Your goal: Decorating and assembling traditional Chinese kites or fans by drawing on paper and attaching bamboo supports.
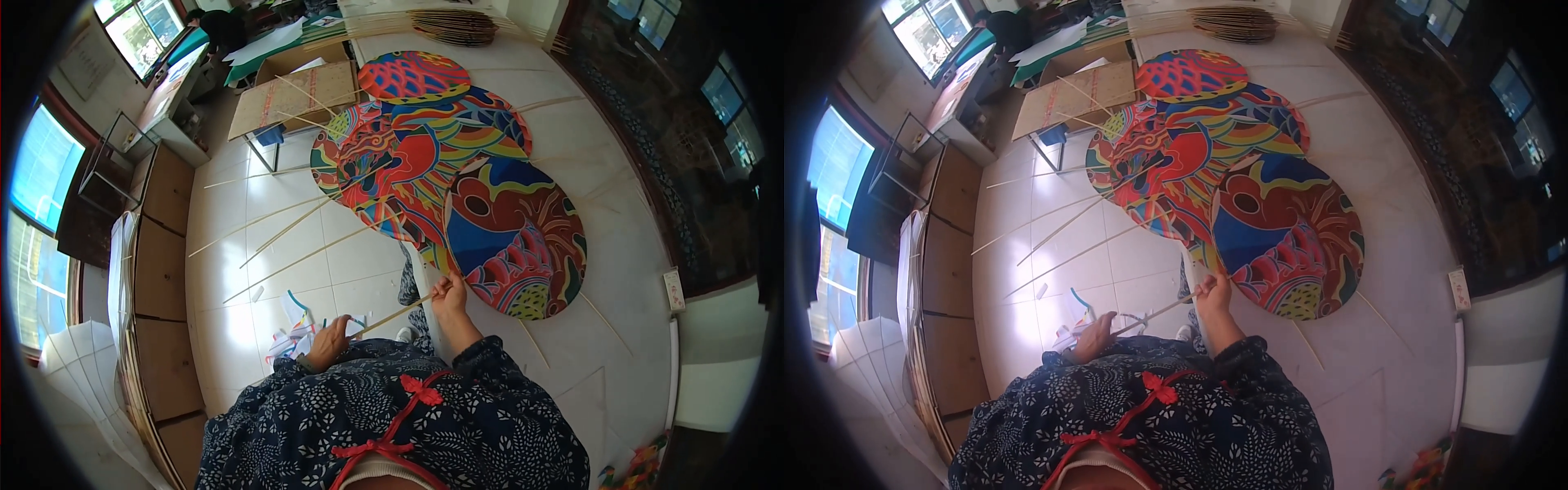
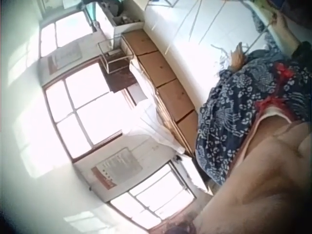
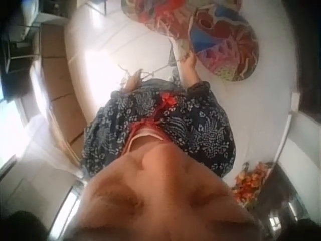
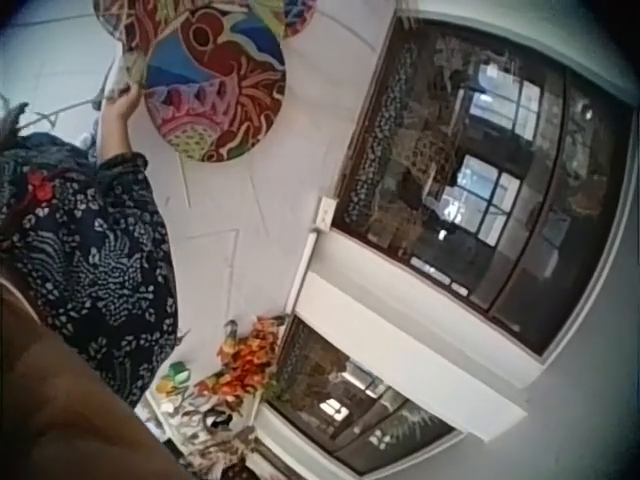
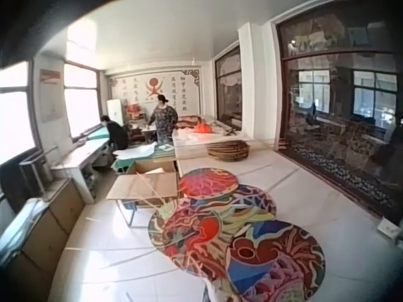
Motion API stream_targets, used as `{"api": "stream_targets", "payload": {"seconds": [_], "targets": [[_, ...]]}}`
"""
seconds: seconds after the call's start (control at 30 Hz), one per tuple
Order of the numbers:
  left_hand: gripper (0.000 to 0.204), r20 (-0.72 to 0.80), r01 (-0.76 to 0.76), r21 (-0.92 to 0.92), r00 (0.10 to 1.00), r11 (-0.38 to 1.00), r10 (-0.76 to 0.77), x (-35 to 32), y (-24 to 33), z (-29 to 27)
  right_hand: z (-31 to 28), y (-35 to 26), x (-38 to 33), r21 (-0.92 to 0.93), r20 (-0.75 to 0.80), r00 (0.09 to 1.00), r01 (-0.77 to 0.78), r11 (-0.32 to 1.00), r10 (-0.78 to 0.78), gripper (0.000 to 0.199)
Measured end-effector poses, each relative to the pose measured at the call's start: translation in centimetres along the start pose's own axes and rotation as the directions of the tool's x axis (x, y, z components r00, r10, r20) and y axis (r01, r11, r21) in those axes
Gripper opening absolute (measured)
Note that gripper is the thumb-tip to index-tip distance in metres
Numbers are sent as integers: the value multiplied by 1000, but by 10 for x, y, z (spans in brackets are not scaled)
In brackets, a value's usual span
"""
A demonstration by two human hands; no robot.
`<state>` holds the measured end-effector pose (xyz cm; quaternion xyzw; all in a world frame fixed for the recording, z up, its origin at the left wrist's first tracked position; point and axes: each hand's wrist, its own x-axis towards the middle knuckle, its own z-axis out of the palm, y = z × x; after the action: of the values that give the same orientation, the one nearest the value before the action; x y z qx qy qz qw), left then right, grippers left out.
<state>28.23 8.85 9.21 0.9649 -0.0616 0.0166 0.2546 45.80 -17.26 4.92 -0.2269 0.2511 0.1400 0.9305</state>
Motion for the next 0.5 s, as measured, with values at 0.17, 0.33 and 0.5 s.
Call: {"api": "stream_targets", "payload": {"seconds": [0.17,0.33,0.5], "targets": [[20,217,49,-108,976,993,-25,7,14,-28,64,-10,-32,-63,131,978,171,983,-162,12],[28,99,103,-17,990,995,-101,29,-28,-46,118,12,4,-167,216,961,208,964,-170,13],[38,-270,11,350,959,937,90,65,-53,-87,158,39,56,-415,60,987,159,896,-147,13]]}}
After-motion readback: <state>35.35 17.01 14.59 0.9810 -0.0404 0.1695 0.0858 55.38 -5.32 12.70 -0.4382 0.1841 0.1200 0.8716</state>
